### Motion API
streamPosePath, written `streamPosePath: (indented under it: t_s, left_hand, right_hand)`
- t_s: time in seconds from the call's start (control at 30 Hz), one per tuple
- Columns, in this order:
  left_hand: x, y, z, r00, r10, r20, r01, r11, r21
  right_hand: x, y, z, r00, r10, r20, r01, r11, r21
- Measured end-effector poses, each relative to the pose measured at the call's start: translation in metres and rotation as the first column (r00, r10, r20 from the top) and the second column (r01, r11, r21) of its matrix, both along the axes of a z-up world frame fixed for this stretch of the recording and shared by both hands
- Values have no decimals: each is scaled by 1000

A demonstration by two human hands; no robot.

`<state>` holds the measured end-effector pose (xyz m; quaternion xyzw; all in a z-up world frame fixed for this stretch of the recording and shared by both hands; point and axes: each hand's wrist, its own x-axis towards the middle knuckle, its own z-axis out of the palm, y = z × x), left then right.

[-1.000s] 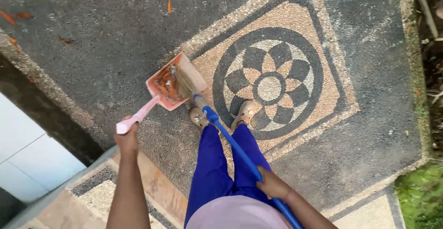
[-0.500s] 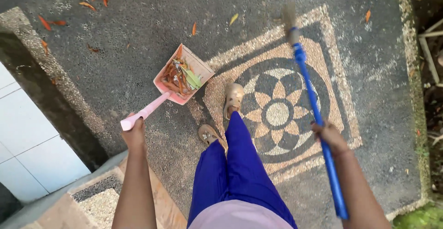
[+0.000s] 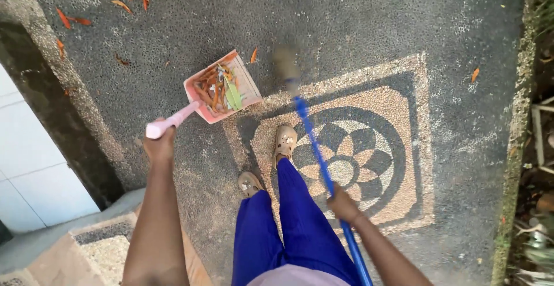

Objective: Sweeping leaves and debris into a dustpan on an outdoor garden path.

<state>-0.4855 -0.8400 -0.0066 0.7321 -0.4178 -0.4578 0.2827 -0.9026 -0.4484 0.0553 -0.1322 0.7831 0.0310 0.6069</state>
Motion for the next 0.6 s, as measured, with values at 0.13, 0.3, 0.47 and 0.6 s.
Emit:
streamPosePath:
  t_s: [0.13,0.3,0.47,0.6]
  left_hand:
    - [-7,-17,-12,998,47,-33,-48,999,-13]
    - [-12,-17,2,997,65,52,-67,997,40]
    - [0,-18,-23,996,57,65,-57,998,0]
    - [5,-23,-27,996,84,3,-85,996,31]
  right_hand:
    - [-5,16,37,940,309,146,-241,902,-358]
    - [-68,-68,110,962,170,214,-192,978,85]
    - [-111,-108,29,988,155,-20,-155,988,-25]
    - [-31,-122,11,986,137,96,-139,990,13]
